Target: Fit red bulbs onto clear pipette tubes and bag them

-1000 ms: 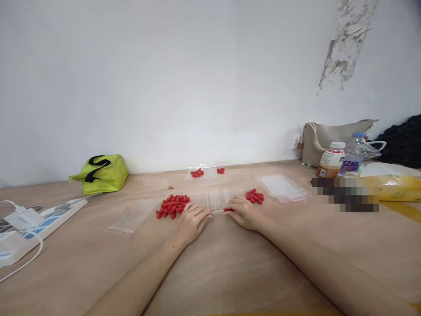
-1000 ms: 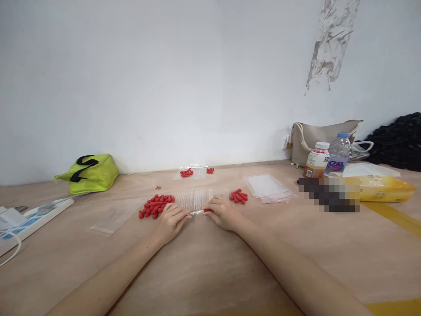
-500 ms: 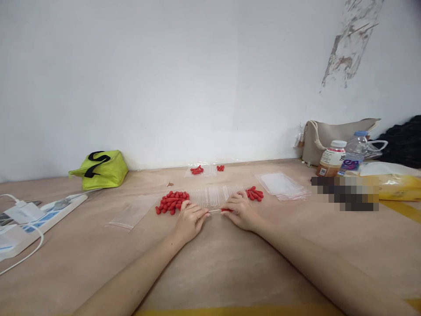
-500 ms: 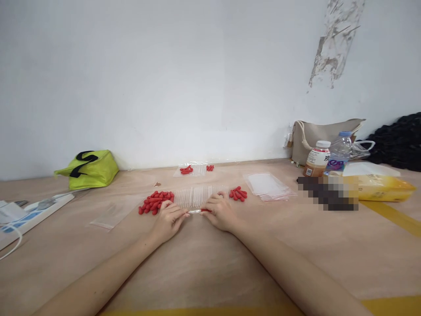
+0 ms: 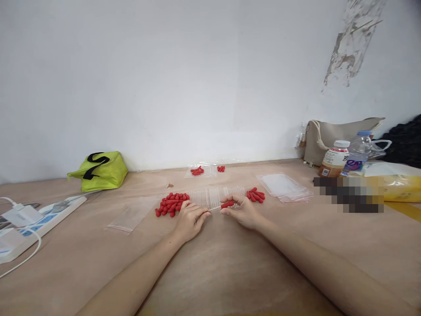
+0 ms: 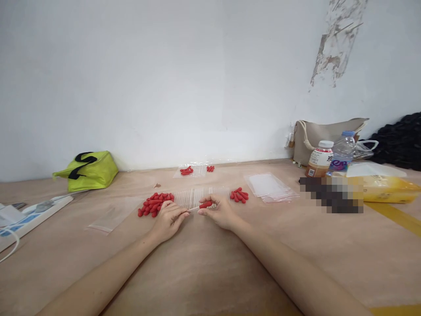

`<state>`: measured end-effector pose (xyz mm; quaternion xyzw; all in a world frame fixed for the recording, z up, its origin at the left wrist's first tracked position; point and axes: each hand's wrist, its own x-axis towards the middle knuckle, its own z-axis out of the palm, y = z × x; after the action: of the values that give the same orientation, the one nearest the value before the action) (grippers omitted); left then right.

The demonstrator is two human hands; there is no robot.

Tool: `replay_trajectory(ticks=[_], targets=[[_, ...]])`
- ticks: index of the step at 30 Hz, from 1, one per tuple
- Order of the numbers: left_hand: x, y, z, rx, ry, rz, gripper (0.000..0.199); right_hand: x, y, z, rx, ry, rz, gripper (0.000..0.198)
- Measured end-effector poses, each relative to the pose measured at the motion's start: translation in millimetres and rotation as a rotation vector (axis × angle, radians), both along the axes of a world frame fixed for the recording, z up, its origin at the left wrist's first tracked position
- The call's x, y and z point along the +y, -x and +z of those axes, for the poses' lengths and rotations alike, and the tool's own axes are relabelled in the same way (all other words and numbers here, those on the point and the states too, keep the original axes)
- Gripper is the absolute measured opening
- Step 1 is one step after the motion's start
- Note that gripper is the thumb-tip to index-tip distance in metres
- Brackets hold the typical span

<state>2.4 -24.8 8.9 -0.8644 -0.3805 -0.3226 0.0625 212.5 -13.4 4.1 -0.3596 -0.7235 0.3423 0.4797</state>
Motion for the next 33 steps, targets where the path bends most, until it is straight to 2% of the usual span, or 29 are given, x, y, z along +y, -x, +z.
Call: replay_trajectory(ticks=[2,5,7,9,11,14,18,21,24,33], targets=[[-1.2,-3.6,0.1,-0.012,0.009,-0.003,0.024,0.7,4.8,-3.0,0.088,0.081,-0.019,0.031],[-3.6,-6.3,1.0,-0.029,0.003,-0.019,0.022,6.9,8.2,-1.4,0.191,0.124,-0.026,0.033],[-4.8,-6.2,1.8,-0.037,-0.013,-0.025,0.028,16.8,1.3,6.5,0.239,0.133,-0.061,0.038],[-4.4,-5.2,2.1,-0.048,-0.036,0.005,0.030,30.3,-16.0,18.6,0.211,0.126,-0.162,0.042],[-2.0,-4.0,1.5,-0.064,-0.065,0.065,0.024,43.9,-41.6,30.7,0.062,0.082,-0.316,0.040],[3.4,-2.5,-0.7,-0.065,-0.078,0.148,0.016,57.5,-80.5,39.2,-0.331,0.043,-0.559,0.034],[7.1,-1.9,-3.3,-0.047,-0.060,0.183,0.013,63.2,-105.3,27.2,-0.701,0.159,-0.821,0.033],[7.0,-2.1,-4.0,-0.029,-0.050,0.190,0.013,66.4,-106.5,13.2,-0.823,0.223,-0.862,0.035],[7.1,-2.2,-4.1,-0.020,-0.050,0.197,0.014,70.0,-105.4,5.2,-0.856,0.229,-0.865,0.037],[9.2,-1.2,-5.2,-0.018,-0.070,0.186,0.015,68.4,-106.7,3.4,-0.783,0.239,-0.791,0.041]])
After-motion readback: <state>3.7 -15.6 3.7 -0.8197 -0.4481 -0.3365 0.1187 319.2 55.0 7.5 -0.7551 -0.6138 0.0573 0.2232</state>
